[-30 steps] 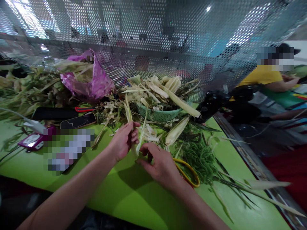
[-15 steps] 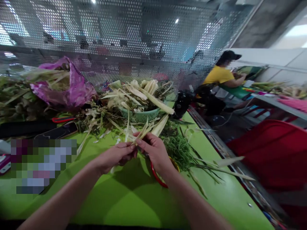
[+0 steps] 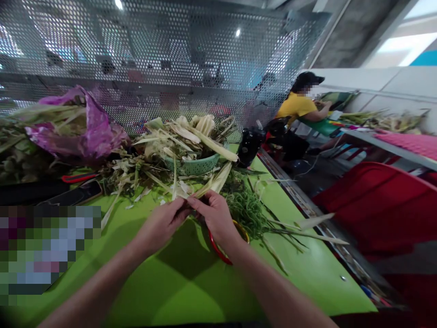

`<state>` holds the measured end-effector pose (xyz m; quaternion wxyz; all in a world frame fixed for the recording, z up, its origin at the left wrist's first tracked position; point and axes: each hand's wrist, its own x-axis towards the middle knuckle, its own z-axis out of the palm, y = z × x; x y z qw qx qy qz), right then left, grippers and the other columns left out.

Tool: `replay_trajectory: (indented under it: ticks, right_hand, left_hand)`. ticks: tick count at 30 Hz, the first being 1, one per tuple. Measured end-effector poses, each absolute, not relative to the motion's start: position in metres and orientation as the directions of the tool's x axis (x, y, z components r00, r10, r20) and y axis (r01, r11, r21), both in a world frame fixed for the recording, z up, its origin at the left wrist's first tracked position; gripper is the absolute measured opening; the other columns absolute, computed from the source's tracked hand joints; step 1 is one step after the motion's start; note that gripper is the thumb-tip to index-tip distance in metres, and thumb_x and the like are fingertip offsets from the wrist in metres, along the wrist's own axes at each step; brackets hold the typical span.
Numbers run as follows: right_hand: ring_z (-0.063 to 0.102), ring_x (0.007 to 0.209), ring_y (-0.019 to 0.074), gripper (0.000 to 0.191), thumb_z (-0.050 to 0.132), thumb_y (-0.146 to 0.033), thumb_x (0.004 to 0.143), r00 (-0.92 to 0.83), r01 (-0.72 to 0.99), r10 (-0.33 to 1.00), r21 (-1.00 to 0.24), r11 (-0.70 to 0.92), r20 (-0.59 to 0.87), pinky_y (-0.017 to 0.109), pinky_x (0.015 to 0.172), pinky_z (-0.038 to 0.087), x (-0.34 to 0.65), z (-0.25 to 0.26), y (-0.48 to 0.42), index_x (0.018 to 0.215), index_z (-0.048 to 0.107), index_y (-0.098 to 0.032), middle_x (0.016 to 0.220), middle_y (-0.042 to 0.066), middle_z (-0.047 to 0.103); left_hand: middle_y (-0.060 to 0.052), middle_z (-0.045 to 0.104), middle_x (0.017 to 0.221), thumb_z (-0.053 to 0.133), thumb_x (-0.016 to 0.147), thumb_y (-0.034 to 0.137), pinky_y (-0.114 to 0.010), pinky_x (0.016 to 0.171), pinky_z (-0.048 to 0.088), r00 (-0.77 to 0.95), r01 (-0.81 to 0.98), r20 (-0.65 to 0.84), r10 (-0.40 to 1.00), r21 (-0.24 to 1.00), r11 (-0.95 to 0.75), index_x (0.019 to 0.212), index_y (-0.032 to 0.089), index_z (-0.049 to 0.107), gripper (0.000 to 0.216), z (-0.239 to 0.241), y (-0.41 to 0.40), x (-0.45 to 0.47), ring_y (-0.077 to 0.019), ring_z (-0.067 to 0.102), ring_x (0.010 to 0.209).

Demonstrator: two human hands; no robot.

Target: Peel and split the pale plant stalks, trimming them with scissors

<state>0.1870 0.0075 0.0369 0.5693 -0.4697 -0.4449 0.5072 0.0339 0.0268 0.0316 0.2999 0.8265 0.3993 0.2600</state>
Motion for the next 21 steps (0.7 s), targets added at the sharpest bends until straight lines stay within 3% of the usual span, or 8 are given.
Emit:
replay_trajectory:
  ticks: [2, 5, 8, 10, 12, 15, 17, 21]
  right_hand:
    - [0.056, 0.068, 0.0144, 0.021, 0.074, -0.034, 0.070, 0.091, -0.103, 0.994, -0.992, 0.070, 0.061, 0.028, 0.066, 0.045, 0.186, 0.039, 0.007, 0.078, 0.067, -0.016, 0.073, 0.002, 0.064]
    - [0.056, 0.071, 0.0147, 0.021, 0.069, -0.035, 0.075, 0.056, 0.049, 0.991, -0.992, 0.115, 0.118, 0.027, 0.065, 0.045, 0.193, 0.047, 0.009, 0.087, 0.068, -0.018, 0.079, 0.002, 0.065]
    - [0.055, 0.072, 0.0141, 0.032, 0.065, -0.034, 0.079, 0.042, 0.222, 0.980, -0.958, 0.180, 0.194, 0.026, 0.063, 0.045, 0.211, 0.059, 0.013, 0.108, 0.061, -0.020, 0.088, 0.003, 0.063]
    - [0.056, 0.072, 0.0153, 0.030, 0.062, -0.036, 0.081, 0.033, 0.401, 0.971, -0.893, 0.204, 0.237, 0.027, 0.062, 0.045, 0.225, 0.067, 0.012, 0.105, 0.062, -0.019, 0.085, 0.003, 0.063]
    - [0.058, 0.071, 0.0170, 0.023, 0.058, -0.038, 0.084, -0.060, 0.617, 0.981, -0.766, 0.182, 0.185, 0.028, 0.063, 0.044, 0.236, 0.072, 0.003, 0.098, 0.065, -0.020, 0.080, 0.003, 0.065]
    - [0.061, 0.073, 0.0204, 0.017, 0.057, -0.033, 0.083, -0.124, 0.882, 0.989, -0.447, 0.146, 0.077, 0.029, 0.062, 0.042, 0.244, 0.072, -0.020, 0.094, 0.068, -0.025, 0.088, 0.005, 0.069]
    - [0.063, 0.077, 0.0234, 0.023, 0.060, -0.028, 0.079, -0.113, 0.954, 0.992, -0.272, 0.123, 0.051, 0.030, 0.064, 0.041, 0.245, 0.065, -0.038, 0.101, 0.067, -0.025, 0.092, 0.007, 0.070]
    - [0.063, 0.086, 0.0255, 0.047, 0.056, -0.016, 0.073, -0.087, 0.990, 0.996, -0.109, 0.088, 0.015, 0.032, 0.071, 0.041, 0.242, 0.044, -0.060, 0.119, 0.058, -0.023, 0.105, 0.009, 0.067]
  left_hand:
    - [-0.001, 0.056, 0.072, 0.034, 0.093, 0.034, -0.026, 0.059, 0.030, 0.534, 0.523, 0.208, 0.820, 0.680, -0.514, 0.089, 0.022, 0.054, 0.024, 0.030, 0.026, 0.034, -0.0137, 0.046, 0.061]
    - [0.001, 0.051, 0.065, 0.037, 0.092, 0.032, -0.024, 0.056, 0.027, 0.468, 0.459, 0.229, 0.854, 0.762, -0.456, 0.082, 0.021, 0.055, 0.023, 0.030, 0.029, 0.031, -0.0123, 0.042, 0.057]
    - [0.002, 0.045, 0.060, 0.041, 0.090, 0.037, -0.022, 0.051, 0.024, 0.350, 0.286, 0.198, 0.916, 0.908, -0.306, 0.075, 0.020, 0.053, 0.025, 0.031, 0.036, 0.024, -0.0110, 0.037, 0.054]
    - [0.003, 0.041, 0.060, 0.045, 0.088, 0.037, -0.021, 0.048, 0.023, 0.266, 0.130, 0.160, 0.951, 0.971, -0.200, 0.074, 0.019, 0.054, 0.024, 0.034, 0.043, 0.017, -0.0096, 0.035, 0.052]
    - [0.005, 0.036, 0.057, 0.048, 0.085, 0.036, -0.020, 0.046, 0.020, 0.184, -0.008, 0.128, 0.975, 0.992, -0.128, 0.070, 0.018, 0.053, 0.024, 0.038, 0.049, 0.010, -0.0081, 0.031, 0.050]
    - [0.005, 0.037, 0.057, 0.052, 0.083, 0.035, -0.019, 0.044, 0.019, 0.113, -0.178, 0.072, 0.991, 0.983, -0.051, 0.068, 0.017, 0.052, 0.023, 0.046, 0.053, 0.002, -0.0062, 0.029, 0.047]
    - [0.005, 0.037, 0.057, 0.054, 0.082, 0.037, -0.018, 0.043, 0.020, 0.105, -0.251, 0.052, 0.993, 0.968, -0.024, 0.068, 0.017, 0.053, 0.024, 0.051, 0.053, -0.002, -0.0057, 0.029, 0.047]
    - [0.006, 0.034, 0.056, 0.055, 0.081, 0.039, -0.019, 0.042, 0.019, 0.117, -0.361, 0.081, 0.990, 0.932, -0.034, 0.070, 0.017, 0.053, 0.024, 0.053, 0.051, -0.005, -0.0046, 0.025, 0.045]
